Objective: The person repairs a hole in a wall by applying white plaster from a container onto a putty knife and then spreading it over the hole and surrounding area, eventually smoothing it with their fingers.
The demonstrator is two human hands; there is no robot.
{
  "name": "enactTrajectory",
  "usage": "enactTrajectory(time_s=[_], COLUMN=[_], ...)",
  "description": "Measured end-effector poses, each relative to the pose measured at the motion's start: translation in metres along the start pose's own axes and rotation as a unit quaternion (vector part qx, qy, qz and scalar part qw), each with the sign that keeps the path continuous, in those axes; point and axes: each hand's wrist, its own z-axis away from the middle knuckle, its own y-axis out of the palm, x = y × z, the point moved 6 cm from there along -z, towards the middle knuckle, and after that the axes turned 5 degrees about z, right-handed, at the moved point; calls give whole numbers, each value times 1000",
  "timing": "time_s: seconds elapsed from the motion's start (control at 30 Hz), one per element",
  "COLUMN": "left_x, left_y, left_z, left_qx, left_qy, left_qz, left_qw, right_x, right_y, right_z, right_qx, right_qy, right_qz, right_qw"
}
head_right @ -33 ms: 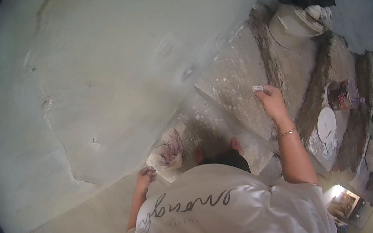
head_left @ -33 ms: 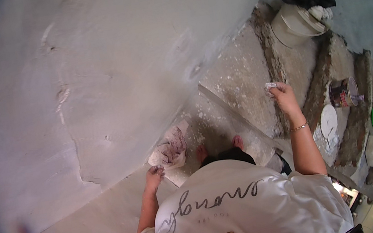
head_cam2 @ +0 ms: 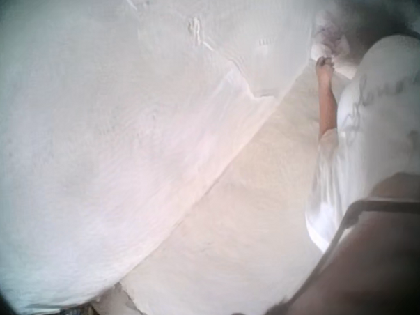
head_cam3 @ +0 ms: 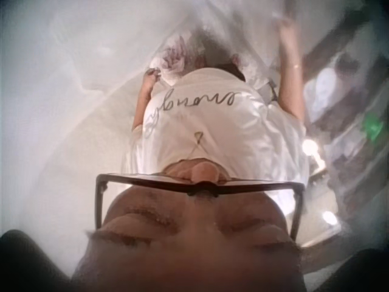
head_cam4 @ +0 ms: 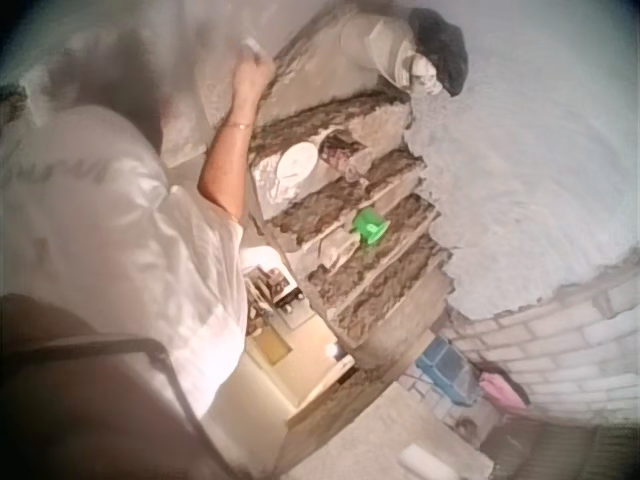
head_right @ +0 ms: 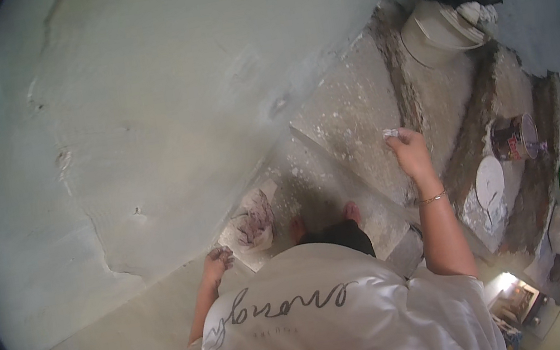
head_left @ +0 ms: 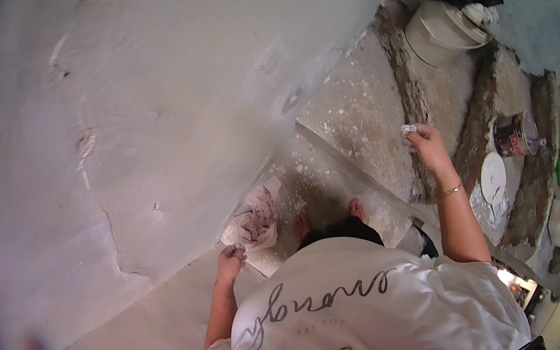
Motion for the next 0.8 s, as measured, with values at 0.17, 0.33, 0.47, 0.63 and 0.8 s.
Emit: enactTrajectory(time_s=[0.17,0.33,0.47,0.63,0.8], left_x=[-18,-30,-42,-58,-72], left_y=[16,30,42,60,64], left_z=[-12,-22,-29,-26,-13], left_qx=[22,34,32,6,-115], left_qy=[-11,-9,-6,17,55], left_qz=[-55,-113,-129,-117,-56], left_qw=[998,993,991,993,990], right_x=[-59,-83,-88,-121,-124], right_y=[-28,-37,-45,-65,-87], right_z=[20,42,53,56,50], right_qx=[-45,-22,-7,-9,40], right_qy=[14,56,67,49,51], right_qz=[121,151,199,223,210], right_qw=[992,987,978,974,976])
